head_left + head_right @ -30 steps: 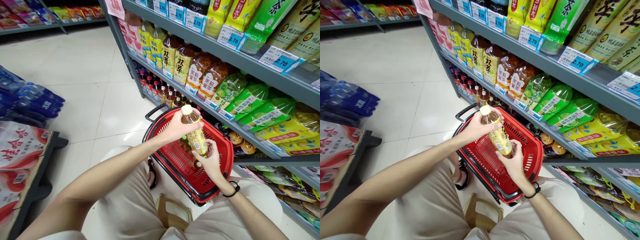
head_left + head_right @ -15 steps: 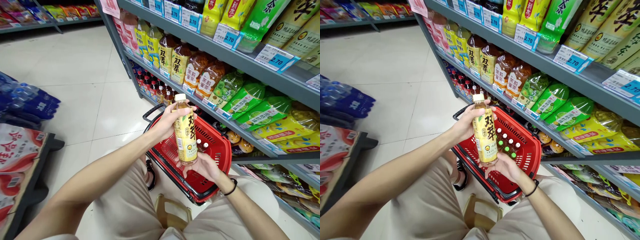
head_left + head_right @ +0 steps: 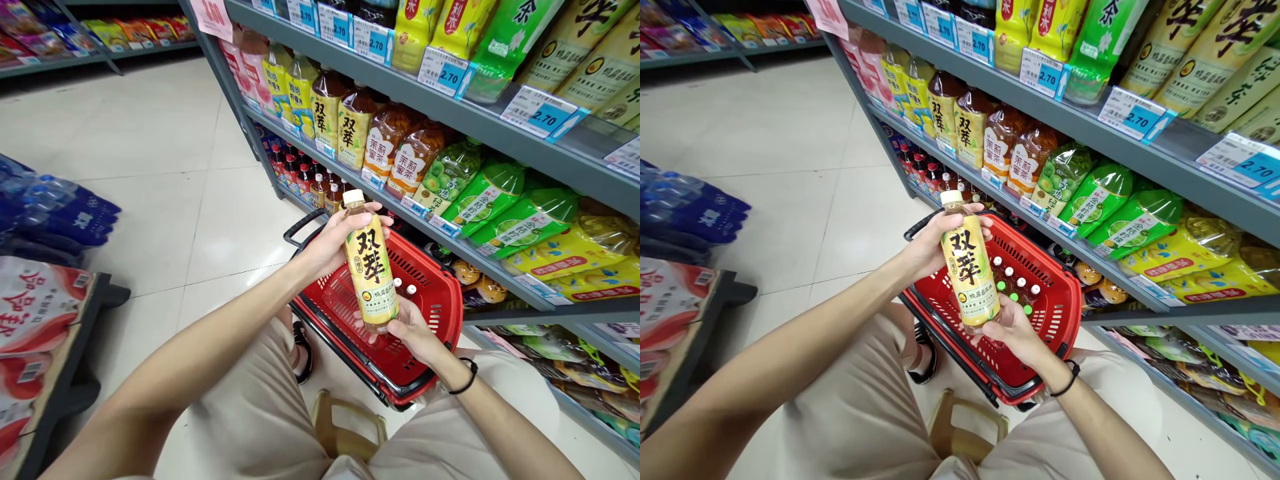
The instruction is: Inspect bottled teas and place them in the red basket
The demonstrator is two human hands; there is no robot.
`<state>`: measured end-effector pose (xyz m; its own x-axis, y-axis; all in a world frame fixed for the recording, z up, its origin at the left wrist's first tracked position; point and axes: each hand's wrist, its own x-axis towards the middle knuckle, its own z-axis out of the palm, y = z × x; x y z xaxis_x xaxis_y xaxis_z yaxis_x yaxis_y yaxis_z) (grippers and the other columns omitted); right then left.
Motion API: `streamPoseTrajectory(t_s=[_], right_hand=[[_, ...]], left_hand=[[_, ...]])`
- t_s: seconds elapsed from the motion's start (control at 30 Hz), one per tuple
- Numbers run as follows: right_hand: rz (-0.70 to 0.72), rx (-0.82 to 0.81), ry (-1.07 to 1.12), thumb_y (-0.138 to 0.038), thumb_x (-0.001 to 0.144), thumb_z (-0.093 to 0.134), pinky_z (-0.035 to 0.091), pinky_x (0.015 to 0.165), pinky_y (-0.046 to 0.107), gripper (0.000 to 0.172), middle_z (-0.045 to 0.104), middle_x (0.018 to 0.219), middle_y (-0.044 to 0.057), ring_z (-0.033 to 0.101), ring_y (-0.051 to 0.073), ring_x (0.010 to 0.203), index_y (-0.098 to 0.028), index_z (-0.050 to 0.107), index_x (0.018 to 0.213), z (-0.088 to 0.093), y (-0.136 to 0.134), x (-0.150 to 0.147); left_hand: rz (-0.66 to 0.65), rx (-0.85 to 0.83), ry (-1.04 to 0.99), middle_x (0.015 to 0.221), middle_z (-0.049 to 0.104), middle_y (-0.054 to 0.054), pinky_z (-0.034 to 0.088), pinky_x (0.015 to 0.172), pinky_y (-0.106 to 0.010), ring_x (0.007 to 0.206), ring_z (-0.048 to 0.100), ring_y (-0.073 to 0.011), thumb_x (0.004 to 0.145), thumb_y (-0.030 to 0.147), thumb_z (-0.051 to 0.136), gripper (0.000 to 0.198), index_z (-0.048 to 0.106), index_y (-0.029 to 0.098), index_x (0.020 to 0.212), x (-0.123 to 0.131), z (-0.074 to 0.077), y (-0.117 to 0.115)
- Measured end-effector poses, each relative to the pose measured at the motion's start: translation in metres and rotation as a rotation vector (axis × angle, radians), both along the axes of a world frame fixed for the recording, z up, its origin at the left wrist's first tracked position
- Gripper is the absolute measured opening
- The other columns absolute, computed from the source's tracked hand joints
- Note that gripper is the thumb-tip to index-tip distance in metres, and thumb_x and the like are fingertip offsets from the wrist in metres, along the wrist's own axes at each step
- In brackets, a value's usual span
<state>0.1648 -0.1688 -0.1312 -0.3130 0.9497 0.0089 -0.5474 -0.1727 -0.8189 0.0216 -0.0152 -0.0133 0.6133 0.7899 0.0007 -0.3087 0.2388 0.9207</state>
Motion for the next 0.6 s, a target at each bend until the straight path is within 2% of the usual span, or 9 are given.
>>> streamPoseTrajectory(t_s=[0.1, 0.17, 0.3, 0.43, 0.5, 0.6], right_hand=[[-0.202, -0.008, -0.111, -0.050, 0.072, 0.095, 0.056, 0.061, 0.030, 0.056, 0.074, 0.092, 0.003, 0.068, 0.017, 0.068, -0.024, 0.055, 0.102, -0.004, 0.000, -0.004], [-0.357, -0.001, -0.206, -0.045, 0.071, 0.096, 0.056, 0.066, 0.031, 0.057, 0.073, 0.092, 0.001, 0.067, 0.017, 0.073, -0.026, 0.048, 0.095, -0.009, -0.001, -0.006], [-0.625, 0.022, -0.496, -0.042, 0.068, 0.098, 0.057, 0.079, 0.036, 0.063, 0.068, 0.098, 0.001, 0.068, 0.021, 0.089, -0.027, 0.046, 0.101, -0.016, -0.004, -0.009], [-0.858, 0.073, -0.711, -0.042, 0.066, 0.098, 0.058, 0.084, 0.039, 0.068, 0.063, 0.110, 0.006, 0.066, 0.024, 0.097, -0.026, 0.050, 0.109, -0.014, -0.004, -0.006], [-0.886, 0.103, -0.748, -0.042, 0.067, 0.098, 0.058, 0.088, 0.041, 0.068, 0.062, 0.113, 0.008, 0.065, 0.026, 0.103, -0.025, 0.051, 0.113, -0.012, -0.003, -0.004], [-0.793, 0.171, -0.738, -0.038, 0.070, 0.097, 0.056, 0.097, 0.042, 0.071, 0.061, 0.120, 0.009, 0.064, 0.026, 0.110, -0.025, 0.051, 0.122, -0.010, -0.003, -0.004]], left_hand=[[0.000, 0.043, 0.044, 0.113, 0.078, -0.012, 0.061, 0.093, -0.040, 0.100, 0.075, -0.0249, 0.073, 0.043, 0.089, 0.058, 0.064, 0.018, 0.119, -0.002, 0.000, 0.000], [0.008, 0.097, 0.108, 0.111, 0.077, -0.012, 0.061, 0.088, -0.038, 0.097, 0.075, -0.0244, 0.073, 0.043, 0.091, 0.058, 0.064, 0.018, 0.118, -0.003, -0.001, 0.001], [0.073, 0.184, 0.264, 0.104, 0.075, -0.011, 0.058, 0.082, -0.035, 0.089, 0.071, -0.0210, 0.067, 0.035, 0.096, 0.054, 0.068, 0.015, 0.108, -0.001, -0.010, 0.004], [0.183, 0.086, 0.294, 0.103, 0.074, -0.011, 0.058, 0.083, -0.035, 0.087, 0.070, -0.0199, 0.063, 0.030, 0.099, 0.051, 0.068, 0.012, 0.101, 0.004, -0.016, 0.002], [0.223, 0.011, 0.238, 0.104, 0.074, -0.010, 0.058, 0.086, -0.037, 0.089, 0.071, -0.0207, 0.060, 0.027, 0.100, 0.058, 0.067, 0.013, 0.106, 0.006, -0.014, -0.001], [0.201, -0.083, 0.137, 0.101, 0.075, -0.008, 0.058, 0.087, -0.037, 0.092, 0.072, -0.0217, 0.056, 0.023, 0.100, 0.066, 0.065, 0.015, 0.112, 0.007, -0.006, -0.007]])
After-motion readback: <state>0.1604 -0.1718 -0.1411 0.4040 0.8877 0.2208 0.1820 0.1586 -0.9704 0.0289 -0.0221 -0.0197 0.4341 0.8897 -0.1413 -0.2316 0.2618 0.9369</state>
